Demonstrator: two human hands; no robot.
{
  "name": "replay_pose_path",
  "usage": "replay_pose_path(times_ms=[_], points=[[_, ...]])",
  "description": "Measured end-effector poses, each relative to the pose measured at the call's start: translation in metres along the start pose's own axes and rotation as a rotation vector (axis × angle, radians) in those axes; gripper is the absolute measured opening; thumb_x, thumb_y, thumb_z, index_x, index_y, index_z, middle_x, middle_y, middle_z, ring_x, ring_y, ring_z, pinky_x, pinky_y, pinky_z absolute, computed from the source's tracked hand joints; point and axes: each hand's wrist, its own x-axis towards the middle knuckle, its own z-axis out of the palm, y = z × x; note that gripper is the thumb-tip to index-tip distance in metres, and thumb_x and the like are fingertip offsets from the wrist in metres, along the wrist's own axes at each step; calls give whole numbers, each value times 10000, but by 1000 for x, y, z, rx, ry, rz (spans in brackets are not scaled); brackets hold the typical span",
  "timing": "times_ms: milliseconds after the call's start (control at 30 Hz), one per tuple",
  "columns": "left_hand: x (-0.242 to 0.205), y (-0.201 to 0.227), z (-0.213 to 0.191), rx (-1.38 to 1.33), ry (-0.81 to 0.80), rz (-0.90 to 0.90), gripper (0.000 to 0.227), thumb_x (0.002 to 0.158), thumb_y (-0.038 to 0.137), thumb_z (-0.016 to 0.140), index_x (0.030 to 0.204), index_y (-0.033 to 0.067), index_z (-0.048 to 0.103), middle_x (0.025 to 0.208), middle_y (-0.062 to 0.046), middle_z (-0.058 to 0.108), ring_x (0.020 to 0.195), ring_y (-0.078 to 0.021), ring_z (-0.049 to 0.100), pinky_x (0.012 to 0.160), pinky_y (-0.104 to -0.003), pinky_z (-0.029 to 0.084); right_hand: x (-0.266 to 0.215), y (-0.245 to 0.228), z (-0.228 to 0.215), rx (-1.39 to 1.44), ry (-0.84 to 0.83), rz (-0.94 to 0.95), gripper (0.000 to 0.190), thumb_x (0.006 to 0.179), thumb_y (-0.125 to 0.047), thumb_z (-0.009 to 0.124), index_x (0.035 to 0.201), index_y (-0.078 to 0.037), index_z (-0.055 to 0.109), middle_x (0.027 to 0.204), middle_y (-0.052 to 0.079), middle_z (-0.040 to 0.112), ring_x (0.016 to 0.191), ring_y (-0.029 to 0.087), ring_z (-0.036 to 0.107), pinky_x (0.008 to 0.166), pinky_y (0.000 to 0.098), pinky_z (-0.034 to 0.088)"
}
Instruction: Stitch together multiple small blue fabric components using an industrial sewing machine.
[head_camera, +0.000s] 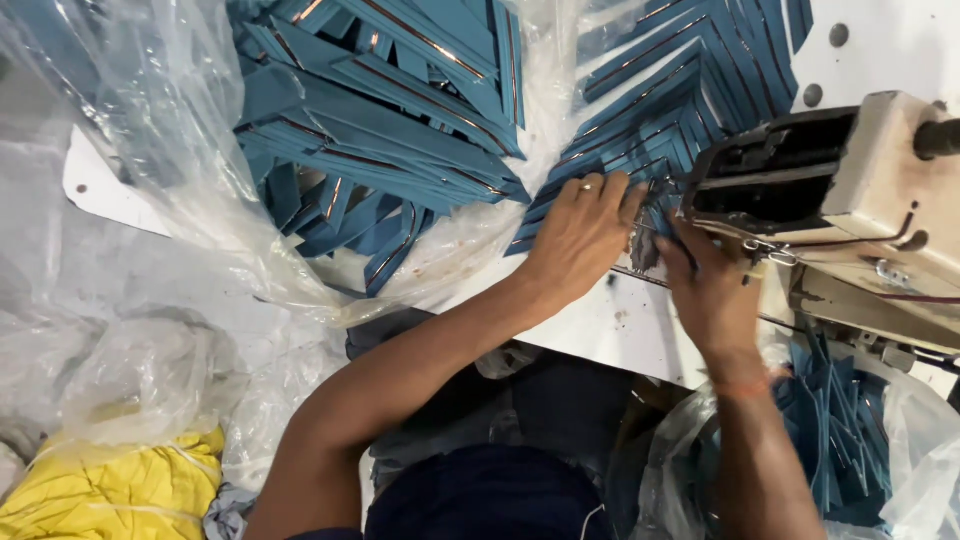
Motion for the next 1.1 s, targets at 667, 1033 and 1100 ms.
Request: replay_pose_path(times_ms=[667, 1033, 1100], points=[[5, -101, -126, 94, -7, 76, 53, 974, 57, 647, 1005, 69, 606, 913, -97, 653, 900, -295, 651, 1001, -441, 477, -128, 51, -124, 151, -67, 618, 252, 1028, -279, 649, 1200, -98, 683, 931, 120, 748, 796, 211, 736, 677, 346, 526], [-19, -14, -61, -497, -408, -119, 316, 967, 132, 604, 1273, 57, 628, 1096, -182, 683, 835, -398, 689, 679, -504, 541, -67, 3, -65, 605, -143, 540, 275, 978, -176, 690, 1222, -57, 736, 899, 129, 763, 721, 189, 685, 649, 328, 565], [-16, -8, -30, -576, -244, -71, 299, 971, 155, 602, 1253, 71, 653, 1095, -153, 710, 911, -377, 707, 744, -488, 570, -41, -11, -52, 149, 36, 118, 276, 977, -89, 725, 1249, -102, 768, 890, 180, 659, 753, 296, 623, 673, 424, 503]])
